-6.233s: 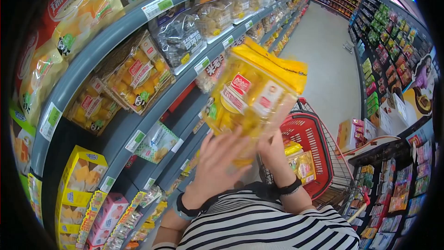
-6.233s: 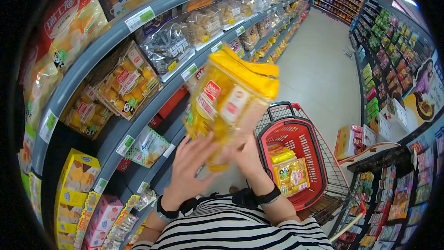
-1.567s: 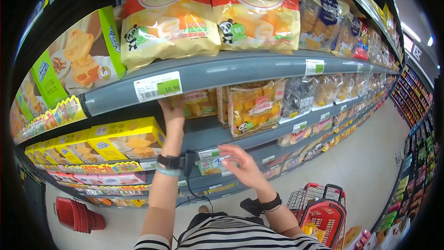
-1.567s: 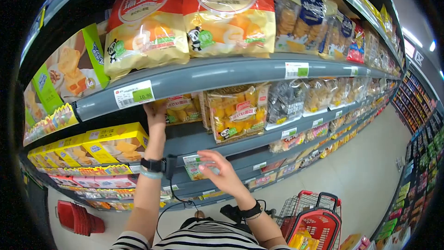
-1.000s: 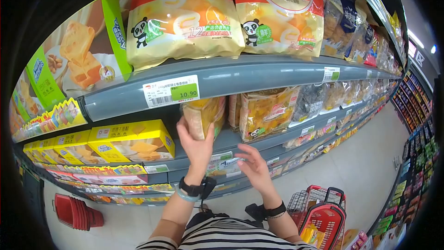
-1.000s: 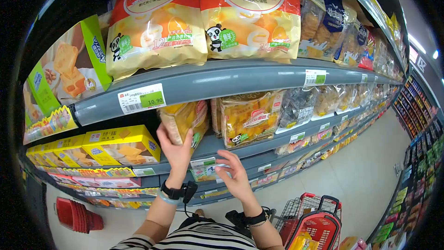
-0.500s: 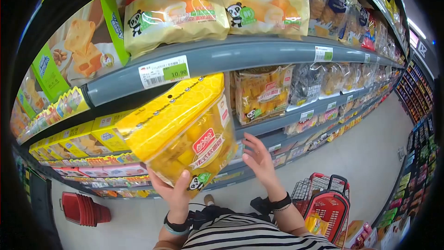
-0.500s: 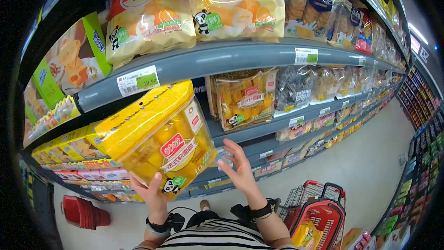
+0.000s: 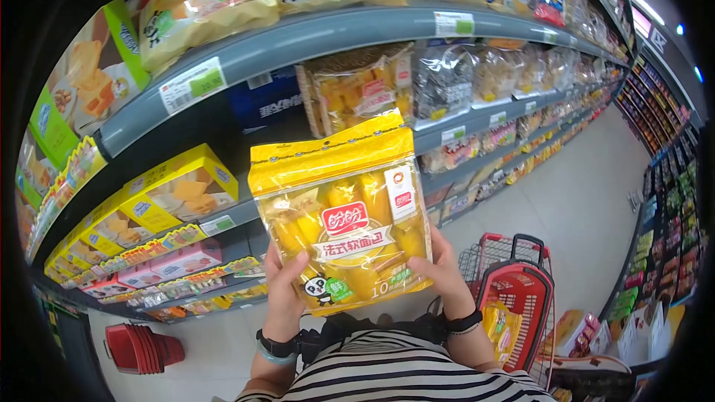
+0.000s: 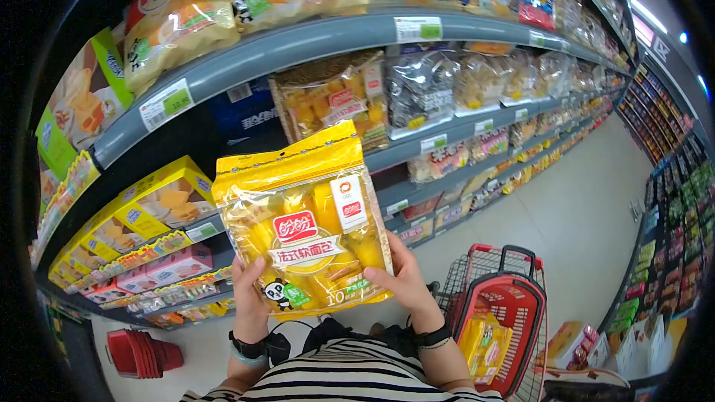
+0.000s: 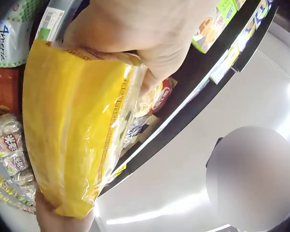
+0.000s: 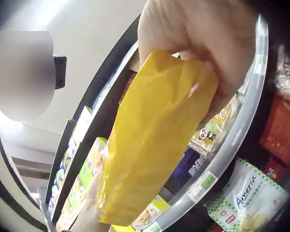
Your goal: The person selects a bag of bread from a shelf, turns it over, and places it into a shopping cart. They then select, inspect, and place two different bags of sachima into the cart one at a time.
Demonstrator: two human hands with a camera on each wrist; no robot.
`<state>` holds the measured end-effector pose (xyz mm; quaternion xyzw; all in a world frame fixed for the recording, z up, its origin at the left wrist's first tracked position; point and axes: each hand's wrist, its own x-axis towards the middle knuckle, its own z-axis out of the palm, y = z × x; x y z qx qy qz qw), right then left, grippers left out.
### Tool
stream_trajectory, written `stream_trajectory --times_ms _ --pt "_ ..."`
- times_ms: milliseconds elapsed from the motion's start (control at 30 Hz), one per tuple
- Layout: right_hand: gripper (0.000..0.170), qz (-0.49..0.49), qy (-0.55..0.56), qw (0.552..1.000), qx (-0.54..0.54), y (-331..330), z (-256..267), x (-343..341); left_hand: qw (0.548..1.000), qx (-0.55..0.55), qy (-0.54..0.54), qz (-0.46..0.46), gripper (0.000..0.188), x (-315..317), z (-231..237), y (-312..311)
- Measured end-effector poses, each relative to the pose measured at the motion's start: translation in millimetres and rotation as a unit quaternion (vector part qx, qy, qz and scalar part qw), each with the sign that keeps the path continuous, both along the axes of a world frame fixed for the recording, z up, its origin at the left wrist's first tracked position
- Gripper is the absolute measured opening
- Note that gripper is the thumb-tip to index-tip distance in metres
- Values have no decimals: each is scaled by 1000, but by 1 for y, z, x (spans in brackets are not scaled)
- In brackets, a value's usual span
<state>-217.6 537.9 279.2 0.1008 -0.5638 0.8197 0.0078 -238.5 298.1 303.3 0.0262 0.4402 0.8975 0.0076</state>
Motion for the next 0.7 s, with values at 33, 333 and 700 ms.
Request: stream_trajectory --times_ms 33,333,700 --pt "68 -27 -12 999 -14 5 -2 6 1000 0 -2 -11 55 -2 1 8" --pt "59 -440 161 846 256 7 9 57 938 -119 183 -271 75 0 2 88" --pt "33 -510 198 756 360 34 32 96 934 77 -37 -347 63 -21 -35 89"
